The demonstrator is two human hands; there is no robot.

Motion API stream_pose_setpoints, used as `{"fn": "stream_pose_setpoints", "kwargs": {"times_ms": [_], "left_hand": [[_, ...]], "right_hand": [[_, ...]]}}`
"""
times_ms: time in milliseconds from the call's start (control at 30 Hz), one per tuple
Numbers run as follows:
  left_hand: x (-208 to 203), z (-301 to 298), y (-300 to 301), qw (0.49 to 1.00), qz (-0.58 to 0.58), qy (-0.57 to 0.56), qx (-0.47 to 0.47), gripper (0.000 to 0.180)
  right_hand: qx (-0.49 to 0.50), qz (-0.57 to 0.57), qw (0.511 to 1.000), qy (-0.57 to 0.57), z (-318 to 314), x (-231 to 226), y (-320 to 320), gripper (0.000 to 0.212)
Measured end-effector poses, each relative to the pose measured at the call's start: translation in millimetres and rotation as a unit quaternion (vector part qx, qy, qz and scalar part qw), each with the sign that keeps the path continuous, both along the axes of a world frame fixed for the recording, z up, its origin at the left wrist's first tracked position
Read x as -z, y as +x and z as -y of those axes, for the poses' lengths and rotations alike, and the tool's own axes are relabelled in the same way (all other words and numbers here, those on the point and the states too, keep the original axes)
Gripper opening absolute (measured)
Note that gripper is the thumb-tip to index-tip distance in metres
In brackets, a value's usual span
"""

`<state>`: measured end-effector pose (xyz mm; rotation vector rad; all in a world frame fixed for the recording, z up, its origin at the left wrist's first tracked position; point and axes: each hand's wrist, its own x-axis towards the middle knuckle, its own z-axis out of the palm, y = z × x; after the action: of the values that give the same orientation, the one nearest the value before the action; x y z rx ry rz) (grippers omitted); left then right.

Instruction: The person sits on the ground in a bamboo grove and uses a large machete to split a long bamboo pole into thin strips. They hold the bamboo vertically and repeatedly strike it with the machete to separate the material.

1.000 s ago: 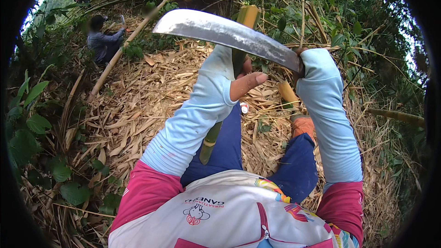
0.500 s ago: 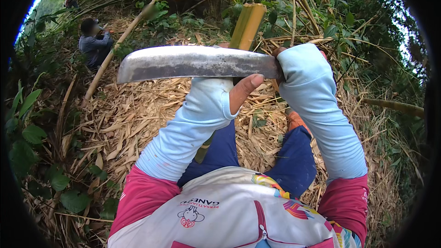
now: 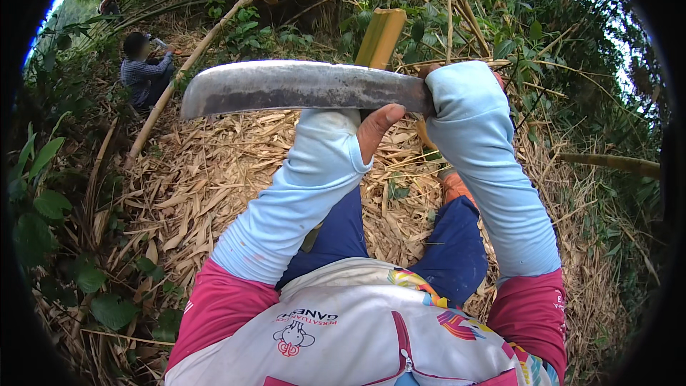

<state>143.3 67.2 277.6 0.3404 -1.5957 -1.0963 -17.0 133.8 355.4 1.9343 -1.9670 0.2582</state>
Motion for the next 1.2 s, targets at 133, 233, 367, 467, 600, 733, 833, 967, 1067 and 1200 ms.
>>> {"fn": "stream_pose_setpoints", "kwargs": {"times_ms": [133, 233, 367, 467, 600, 733, 833, 967, 1067, 1200], "left_hand": [[-4.0, -2.8, -0.4, 0.999, -0.029, 0.03, 0.019, 0.041], [-9.3, -7.1, 1.6, 0.999, -0.022, 0.032, 0.006, 0.039], [-11.8, -3.8, 3.3, 1.0, 0.006, 0.0, -0.021, 0.034], [-17.4, -4.5, 5.2, 0.999, 0.022, 0.013, -0.036, 0.038], [-14.0, 2.7, 3.5, 0.999, -0.025, 0.002, -0.04, 0.045], [-17.2, 7.2, 7.3, 0.996, 0.005, -0.008, -0.088, 0.048], [-7.4, 12.6, 23.2, 0.985, 0.061, 0.006, -0.16, 0.053], [-16.8, -12.9, 17.1, 0.996, 0.045, 0.032, -0.07, 0.057], [-18.0, 0.5, 20.5, 0.997, 0.029, 0.042, -0.053, 0.059], [-15.6, 7.3, 33.8, 0.996, 0.047, 0.054, -0.046, 0.055]], "right_hand": [[0.001, 0.001, 1.0, -0.007, 3.0, 2.0, 0.3, 0.018], [-0.017, 0.015, 0.999, -0.045, 3.8, 5.9, -0.2, 0.017], [-0.011, 0.035, 0.997, -0.066, 6.4, 3.3, 4.4, 0.014], [-0.004, 0.046, 0.997, -0.061, 13.5, 3.8, 4.4, 0.013], [-0.029, 0.047, 0.993, -0.107, 16.1, -0.8, 10.5, 0.019], [-0.014, 0.019, 0.999, -0.041, 25.5, -13.6, 12.5, 0.017], [0.082, 0.061, 0.994, 0.031, 52.8, -34.7, 14.4, 0.013], [0.197, 0.167, 0.957, -0.132, 90.9, -65.0, -179.7, 0.017], [0.184, 0.172, 0.956, -0.152, 103.8, -45.1, -289.2, 0.03], [0.09, 0.264, 0.946, -0.164, 10.5, -14.4, -123.0, 0.033]]}}
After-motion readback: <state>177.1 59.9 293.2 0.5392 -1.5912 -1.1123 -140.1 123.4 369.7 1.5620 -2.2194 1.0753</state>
